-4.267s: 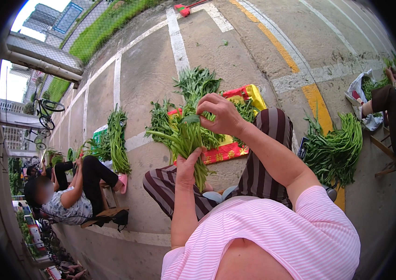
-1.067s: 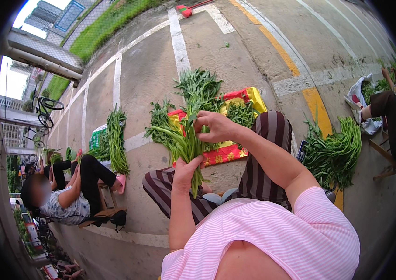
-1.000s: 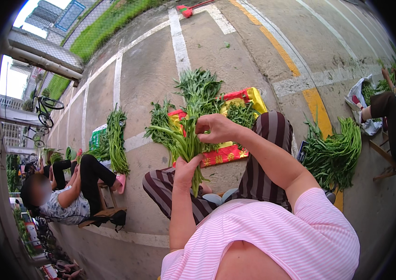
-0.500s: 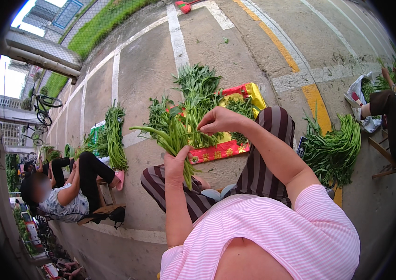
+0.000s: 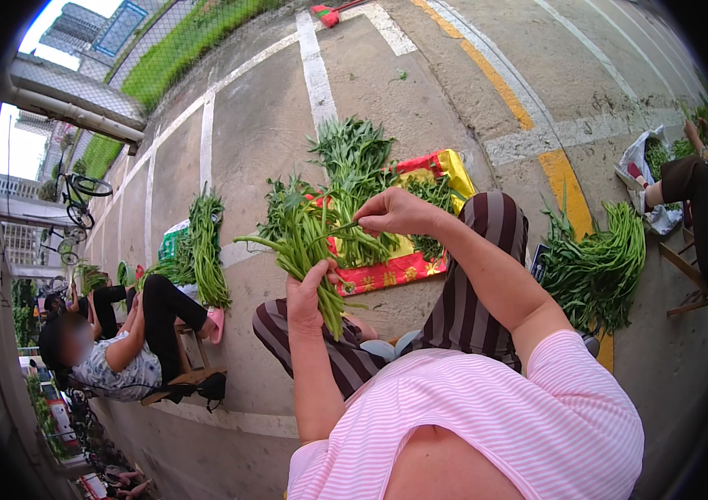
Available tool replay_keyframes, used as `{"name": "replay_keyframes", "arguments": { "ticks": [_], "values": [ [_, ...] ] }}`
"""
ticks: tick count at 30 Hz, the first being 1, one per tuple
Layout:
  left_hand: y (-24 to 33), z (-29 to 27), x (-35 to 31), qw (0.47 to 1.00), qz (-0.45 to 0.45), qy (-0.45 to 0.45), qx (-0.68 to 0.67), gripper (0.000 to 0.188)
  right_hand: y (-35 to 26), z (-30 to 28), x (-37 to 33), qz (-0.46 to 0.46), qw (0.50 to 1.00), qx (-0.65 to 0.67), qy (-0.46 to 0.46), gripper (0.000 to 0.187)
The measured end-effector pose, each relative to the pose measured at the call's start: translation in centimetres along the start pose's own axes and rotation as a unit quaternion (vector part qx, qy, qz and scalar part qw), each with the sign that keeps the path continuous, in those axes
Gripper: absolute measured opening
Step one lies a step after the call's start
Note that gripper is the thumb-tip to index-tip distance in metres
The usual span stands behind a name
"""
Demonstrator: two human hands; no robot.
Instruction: The person is cleaning green leafy vegetables by hand. They pick through the stalks to remove leaves and damaged parts, placing the cleaned items on a plastic sheet on the ground.
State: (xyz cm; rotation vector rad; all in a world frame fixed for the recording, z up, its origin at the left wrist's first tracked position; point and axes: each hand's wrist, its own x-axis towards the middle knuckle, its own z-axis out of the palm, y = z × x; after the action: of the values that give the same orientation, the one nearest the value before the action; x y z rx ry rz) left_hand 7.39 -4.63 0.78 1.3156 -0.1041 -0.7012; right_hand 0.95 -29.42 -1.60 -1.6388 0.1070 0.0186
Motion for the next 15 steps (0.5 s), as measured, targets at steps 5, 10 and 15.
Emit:
{"name": "replay_keyframes", "arguments": {
  "ticks": [5, 10, 15],
  "values": [
    [0.5, -0.2, 0.0, 1.0, -0.018, -0.019, -0.013, 0.02, 0.8, 0.2, 0.5, -0.019, 0.996, 0.006, 0.09, 0.021],
    [0.8, 0.0, -0.1, 1.0, -0.008, -0.025, -0.009, 0.021, 0.8, 0.5, 0.9, -0.04, 0.993, -0.017, 0.113, 0.022],
    [1.5, 0.5, -0.2, 0.999, -0.011, -0.048, 0.011, 0.019, 1.1, 0.4, 1.3, -0.039, 0.99, -0.007, 0.134, 0.022]
  ]
}}
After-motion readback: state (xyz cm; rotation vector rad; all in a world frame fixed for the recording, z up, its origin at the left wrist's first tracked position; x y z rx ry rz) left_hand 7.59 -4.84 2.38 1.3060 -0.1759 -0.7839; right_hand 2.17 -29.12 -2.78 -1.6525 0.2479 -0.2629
